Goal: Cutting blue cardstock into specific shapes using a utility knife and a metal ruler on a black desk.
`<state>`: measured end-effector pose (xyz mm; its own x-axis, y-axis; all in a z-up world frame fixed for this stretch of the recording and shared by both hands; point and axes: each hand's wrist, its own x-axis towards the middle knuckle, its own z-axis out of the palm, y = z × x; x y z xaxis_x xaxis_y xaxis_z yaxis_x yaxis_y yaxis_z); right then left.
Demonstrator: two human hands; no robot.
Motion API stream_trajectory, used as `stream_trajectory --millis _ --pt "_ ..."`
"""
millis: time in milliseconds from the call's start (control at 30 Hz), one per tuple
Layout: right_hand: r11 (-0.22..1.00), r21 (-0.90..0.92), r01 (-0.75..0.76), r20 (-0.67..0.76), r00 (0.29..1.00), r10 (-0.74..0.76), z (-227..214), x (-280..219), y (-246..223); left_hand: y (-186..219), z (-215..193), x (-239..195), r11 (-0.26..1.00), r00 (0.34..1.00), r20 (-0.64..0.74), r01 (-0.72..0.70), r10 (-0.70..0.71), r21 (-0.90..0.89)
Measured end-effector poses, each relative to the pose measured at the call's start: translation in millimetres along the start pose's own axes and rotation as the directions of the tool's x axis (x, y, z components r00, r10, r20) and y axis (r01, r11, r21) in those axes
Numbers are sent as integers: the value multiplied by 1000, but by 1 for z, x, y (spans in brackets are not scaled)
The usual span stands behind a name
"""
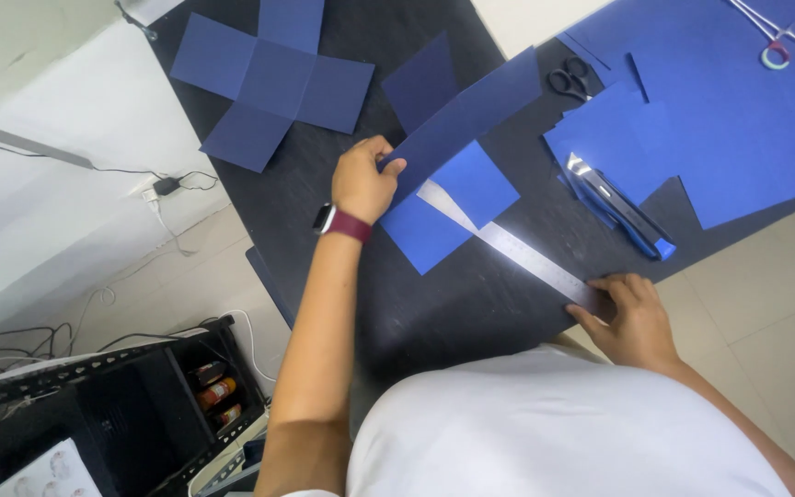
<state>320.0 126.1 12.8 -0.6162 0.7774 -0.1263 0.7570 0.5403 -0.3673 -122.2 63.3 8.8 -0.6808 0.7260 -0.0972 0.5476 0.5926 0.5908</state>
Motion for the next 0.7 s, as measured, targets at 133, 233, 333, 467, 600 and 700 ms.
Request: stream_trajectory --millis 133,233,333,467,600,700 --pt "994 -38 103 -64 992 -106 7 20 -31 27 -34 -45 986 994 -70 -93 83 -142" --pt "988 -18 151 -73 986 -152 24 43 -37 22 -39 -59 934 958 -246 -218 149 -282" --pt "987 -72 144 26 989 -143 37 57 -27 -6 -42 -65 908 883 -456 -279 114 -313" --pt "997 -75 -10 31 999 13 30 72 -5 -39 -61 -74 774 852 -490 -183 -182 -606" --pt "990 129 53 -77 996 -44 3 91 -13 -29 -43 -107 354 930 -278 -182 -242 -917" --pt "950 110 292 -305 920 -247 -25 94 -54 0 -29 -133 312 955 -182 -103 -234 -944"
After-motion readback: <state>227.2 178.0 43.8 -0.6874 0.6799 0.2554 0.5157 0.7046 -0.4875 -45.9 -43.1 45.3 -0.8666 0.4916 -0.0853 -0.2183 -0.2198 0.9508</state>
